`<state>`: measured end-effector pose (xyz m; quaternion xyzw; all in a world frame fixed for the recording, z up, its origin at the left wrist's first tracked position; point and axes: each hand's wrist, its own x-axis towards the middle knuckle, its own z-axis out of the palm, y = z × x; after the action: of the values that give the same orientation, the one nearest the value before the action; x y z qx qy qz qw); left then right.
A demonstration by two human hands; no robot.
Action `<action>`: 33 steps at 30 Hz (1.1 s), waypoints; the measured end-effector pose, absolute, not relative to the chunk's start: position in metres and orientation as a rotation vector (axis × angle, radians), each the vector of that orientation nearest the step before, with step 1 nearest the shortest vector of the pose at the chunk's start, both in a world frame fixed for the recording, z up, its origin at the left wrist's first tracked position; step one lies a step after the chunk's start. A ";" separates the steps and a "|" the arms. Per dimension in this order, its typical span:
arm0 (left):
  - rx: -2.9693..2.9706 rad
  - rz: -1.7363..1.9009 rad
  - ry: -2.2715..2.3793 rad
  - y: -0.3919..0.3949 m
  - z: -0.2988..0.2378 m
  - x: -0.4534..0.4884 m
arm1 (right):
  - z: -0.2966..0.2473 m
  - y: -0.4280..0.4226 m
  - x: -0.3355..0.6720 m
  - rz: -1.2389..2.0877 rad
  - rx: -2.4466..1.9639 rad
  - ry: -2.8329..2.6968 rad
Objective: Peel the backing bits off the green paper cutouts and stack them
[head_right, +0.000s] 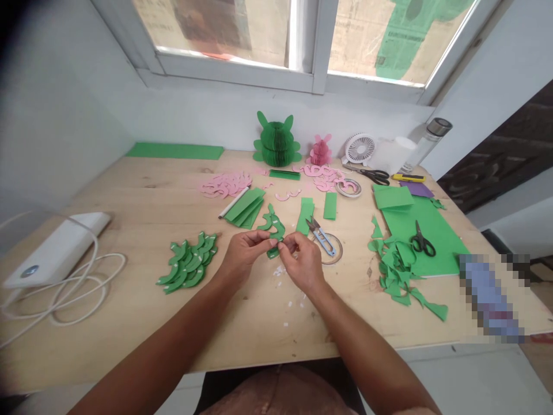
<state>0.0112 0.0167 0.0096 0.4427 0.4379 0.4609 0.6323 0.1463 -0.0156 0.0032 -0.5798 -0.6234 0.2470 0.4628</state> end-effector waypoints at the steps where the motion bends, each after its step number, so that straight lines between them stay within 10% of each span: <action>1: 1.008 1.056 1.009 0.016 0.010 0.012 | 0.004 -0.016 0.146 0.602 -1.433 -1.530; 33: 0.996 1.042 1.035 0.017 0.004 0.012 | -0.002 -0.016 0.146 0.565 -1.565 -1.527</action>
<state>0.0122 0.0175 0.0045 0.4354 0.4522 0.4553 0.6314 0.1464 -0.0156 -0.0015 -0.6264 -0.6113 0.2263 0.4274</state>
